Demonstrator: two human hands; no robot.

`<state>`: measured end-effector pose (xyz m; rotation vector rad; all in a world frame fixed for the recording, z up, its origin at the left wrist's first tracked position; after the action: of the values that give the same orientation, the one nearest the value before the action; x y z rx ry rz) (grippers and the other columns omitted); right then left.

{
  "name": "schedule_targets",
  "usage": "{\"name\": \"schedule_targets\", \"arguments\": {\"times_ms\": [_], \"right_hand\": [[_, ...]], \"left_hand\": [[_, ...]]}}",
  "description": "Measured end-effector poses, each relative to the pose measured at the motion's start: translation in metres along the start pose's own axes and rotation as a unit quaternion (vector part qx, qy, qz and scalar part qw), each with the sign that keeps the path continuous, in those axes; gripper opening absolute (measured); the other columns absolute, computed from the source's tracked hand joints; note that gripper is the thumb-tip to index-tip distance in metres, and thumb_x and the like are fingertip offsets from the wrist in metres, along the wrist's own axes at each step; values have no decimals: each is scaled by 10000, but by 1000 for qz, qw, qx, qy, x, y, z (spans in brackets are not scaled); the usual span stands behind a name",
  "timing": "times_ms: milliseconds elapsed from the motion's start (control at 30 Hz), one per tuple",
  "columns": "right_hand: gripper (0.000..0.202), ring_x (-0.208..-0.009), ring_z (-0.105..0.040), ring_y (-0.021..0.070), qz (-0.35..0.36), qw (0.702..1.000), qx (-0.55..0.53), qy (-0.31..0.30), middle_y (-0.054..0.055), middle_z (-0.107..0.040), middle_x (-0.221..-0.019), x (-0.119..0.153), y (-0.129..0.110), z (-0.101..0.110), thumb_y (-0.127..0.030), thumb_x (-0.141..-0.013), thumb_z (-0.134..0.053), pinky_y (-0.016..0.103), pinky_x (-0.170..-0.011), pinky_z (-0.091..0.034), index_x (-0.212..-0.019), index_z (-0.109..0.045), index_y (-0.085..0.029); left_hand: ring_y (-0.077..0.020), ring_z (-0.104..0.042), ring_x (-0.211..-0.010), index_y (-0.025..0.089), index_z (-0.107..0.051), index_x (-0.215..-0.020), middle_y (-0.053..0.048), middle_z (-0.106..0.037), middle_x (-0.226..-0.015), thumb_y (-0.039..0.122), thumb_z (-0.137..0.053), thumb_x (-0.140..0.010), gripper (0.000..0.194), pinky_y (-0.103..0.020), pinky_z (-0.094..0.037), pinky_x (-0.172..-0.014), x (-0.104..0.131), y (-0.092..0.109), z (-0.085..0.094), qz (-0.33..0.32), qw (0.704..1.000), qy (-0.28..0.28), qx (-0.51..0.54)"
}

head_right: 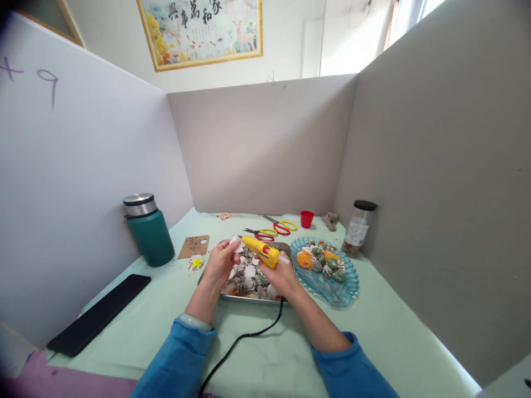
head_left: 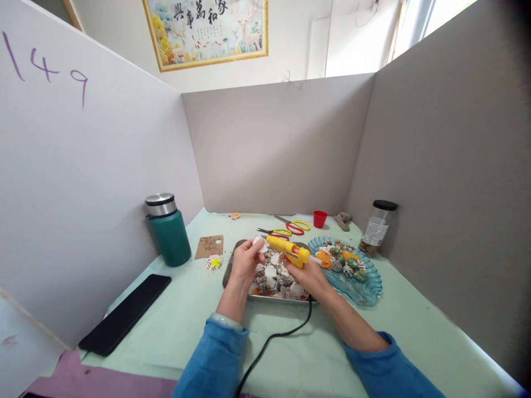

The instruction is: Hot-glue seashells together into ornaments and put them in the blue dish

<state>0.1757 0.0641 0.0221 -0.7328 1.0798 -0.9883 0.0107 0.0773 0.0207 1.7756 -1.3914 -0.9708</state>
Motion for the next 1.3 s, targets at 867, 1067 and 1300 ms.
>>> {"name": "schedule_targets", "arguments": {"times_ms": [867, 1067, 1300], "right_hand": [[281, -489, -448, 109, -8, 1000, -22, -11, -12, -556, -573, 0, -1, -1, -322, -703, -569, 223, -454, -389, -863, -709, -139], [297, -500, -474, 126, -10, 1000, -2, -5, -12, -535, -539, 0, -1, -1, -331, -714, -553, 235, -465, -399, -865, -711, -130], [309, -528, -521, 146, -11, 1000, -13, -2, -9, -543, -532, 1, -7, 0, -343, -709, -555, 244, -476, -412, -864, -719, -131]], "left_hand": [[-58, -463, -382, 117, -638, -754, 40, -551, -539, 389, -778, -598, 344, -183, -355, -409, 0, 2, 2, -43, 995, 23, -84], [-48, -459, -378, 111, -622, -745, 49, -543, -538, 348, -798, -573, 341, -181, -353, -406, 0, 5, 4, -26, 999, 27, -26], [-27, -445, -393, 114, -604, -737, 67, -532, -547, 248, -828, -538, 328, -175, -389, -416, -2, -1, 8, 32, 996, 28, 73]]}}
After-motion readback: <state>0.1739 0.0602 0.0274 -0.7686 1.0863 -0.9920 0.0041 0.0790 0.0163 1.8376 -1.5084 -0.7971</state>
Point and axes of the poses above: each hand's wrist, its own x-axis away from the middle knuckle, its own z-axis out of the back of the hand, y = z × x, the point moved 7 cm from there along -x, towards the middle knuckle
